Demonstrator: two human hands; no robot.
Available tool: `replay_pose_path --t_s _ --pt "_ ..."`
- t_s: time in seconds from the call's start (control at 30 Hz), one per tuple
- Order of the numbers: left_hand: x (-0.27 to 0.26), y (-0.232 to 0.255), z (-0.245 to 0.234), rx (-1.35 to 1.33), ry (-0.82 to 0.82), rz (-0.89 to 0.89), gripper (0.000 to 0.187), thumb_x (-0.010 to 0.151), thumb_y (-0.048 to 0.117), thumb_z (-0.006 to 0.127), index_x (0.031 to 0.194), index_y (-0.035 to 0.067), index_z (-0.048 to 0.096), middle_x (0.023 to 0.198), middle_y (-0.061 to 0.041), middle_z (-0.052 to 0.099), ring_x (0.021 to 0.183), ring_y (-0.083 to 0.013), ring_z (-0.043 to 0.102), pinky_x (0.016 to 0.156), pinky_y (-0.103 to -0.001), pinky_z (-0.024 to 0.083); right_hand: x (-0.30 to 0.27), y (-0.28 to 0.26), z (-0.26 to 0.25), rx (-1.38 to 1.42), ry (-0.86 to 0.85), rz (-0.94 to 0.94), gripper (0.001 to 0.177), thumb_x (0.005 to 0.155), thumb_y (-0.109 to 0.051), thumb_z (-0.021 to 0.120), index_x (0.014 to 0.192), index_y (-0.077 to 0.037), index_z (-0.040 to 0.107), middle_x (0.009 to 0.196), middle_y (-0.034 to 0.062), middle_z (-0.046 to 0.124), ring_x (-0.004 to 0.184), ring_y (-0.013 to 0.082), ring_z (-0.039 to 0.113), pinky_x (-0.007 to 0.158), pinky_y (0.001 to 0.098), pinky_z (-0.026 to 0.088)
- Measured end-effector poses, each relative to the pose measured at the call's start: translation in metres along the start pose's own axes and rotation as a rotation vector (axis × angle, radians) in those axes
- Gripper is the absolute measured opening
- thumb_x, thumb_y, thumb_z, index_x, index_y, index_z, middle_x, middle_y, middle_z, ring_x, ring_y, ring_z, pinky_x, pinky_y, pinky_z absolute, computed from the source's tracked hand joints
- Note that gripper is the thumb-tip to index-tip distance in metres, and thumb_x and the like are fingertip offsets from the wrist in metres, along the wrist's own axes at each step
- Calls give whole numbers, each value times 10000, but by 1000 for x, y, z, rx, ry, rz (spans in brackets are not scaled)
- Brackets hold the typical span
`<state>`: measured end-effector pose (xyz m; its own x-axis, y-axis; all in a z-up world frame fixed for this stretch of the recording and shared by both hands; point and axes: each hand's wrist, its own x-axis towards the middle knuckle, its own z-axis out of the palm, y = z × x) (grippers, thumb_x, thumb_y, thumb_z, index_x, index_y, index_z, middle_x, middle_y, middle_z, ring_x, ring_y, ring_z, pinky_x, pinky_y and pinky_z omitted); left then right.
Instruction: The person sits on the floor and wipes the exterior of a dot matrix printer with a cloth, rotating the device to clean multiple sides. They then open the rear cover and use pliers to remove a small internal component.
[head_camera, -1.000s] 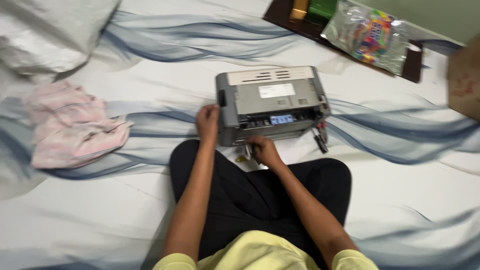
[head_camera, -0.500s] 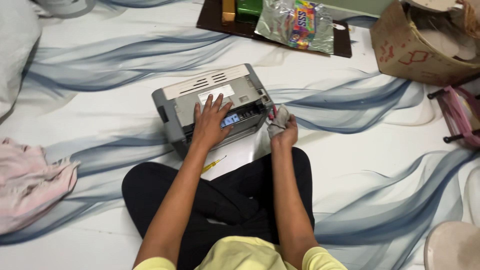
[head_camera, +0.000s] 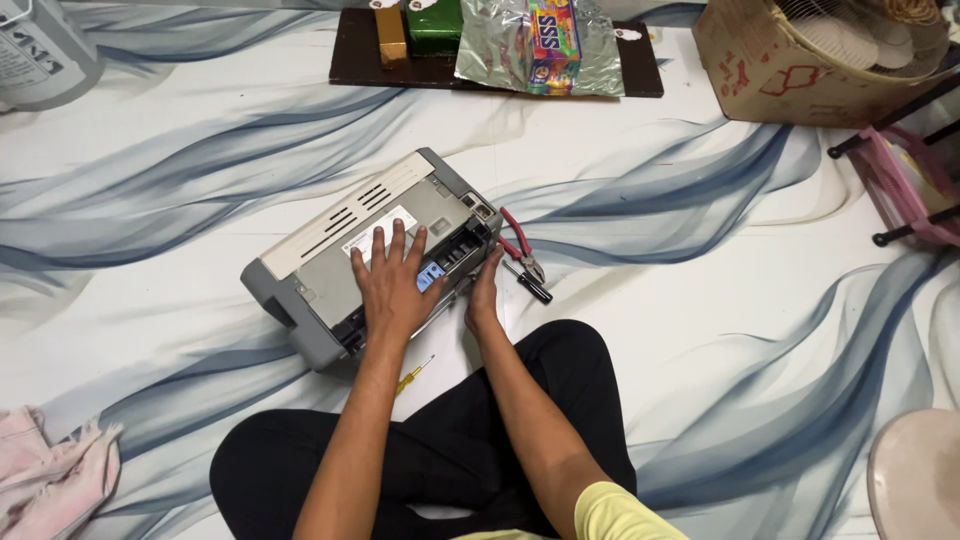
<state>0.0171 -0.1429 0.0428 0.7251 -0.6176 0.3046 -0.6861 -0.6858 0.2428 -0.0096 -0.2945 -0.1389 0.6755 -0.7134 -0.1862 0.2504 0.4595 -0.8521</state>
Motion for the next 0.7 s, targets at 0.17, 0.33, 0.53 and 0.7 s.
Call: replay_pose_path --t_s 0.17,0.33,0.53,0.7 --pt "4 -1 1 -4 18 -6 816 774 456 791 1505 229 510 1614 -147 378 1487 -392 305 1170 -680 131 28 39 -21 79 142 99 827 1022 -641 312 1624 -82 208 1691 107 252 1527 262 270 1209 374 229" --pt "3 1 0 -26 -19 -36 828 756 451 804 1500 240 508 1611 -139 376 1494 -380 301 1177 -674 126 45 53 -42 18 353 -126 511 940 -25 562 1448 22 554 1339 179 663 1046 247 657 836 331 535" --pt "6 -5 -4 -33 -87 -56 837 749 479 814 1495 275 493 1612 -101 358 1489 -350 298 1165 -649 140 43 28 -57 401 536 -259 264 975 -27 470 1154 21 657 1000 110 721 800 194 702 677 319 592" --pt "10 -24 -6 -84 -95 -9 775 769 440 805 1483 319 531 1626 -38 407 1500 -295 350 1185 -603 188 21 32 -49 339 502 284 198 989 -247 452 993 -92 576 898 83 584 701 252 579 537 436 483"
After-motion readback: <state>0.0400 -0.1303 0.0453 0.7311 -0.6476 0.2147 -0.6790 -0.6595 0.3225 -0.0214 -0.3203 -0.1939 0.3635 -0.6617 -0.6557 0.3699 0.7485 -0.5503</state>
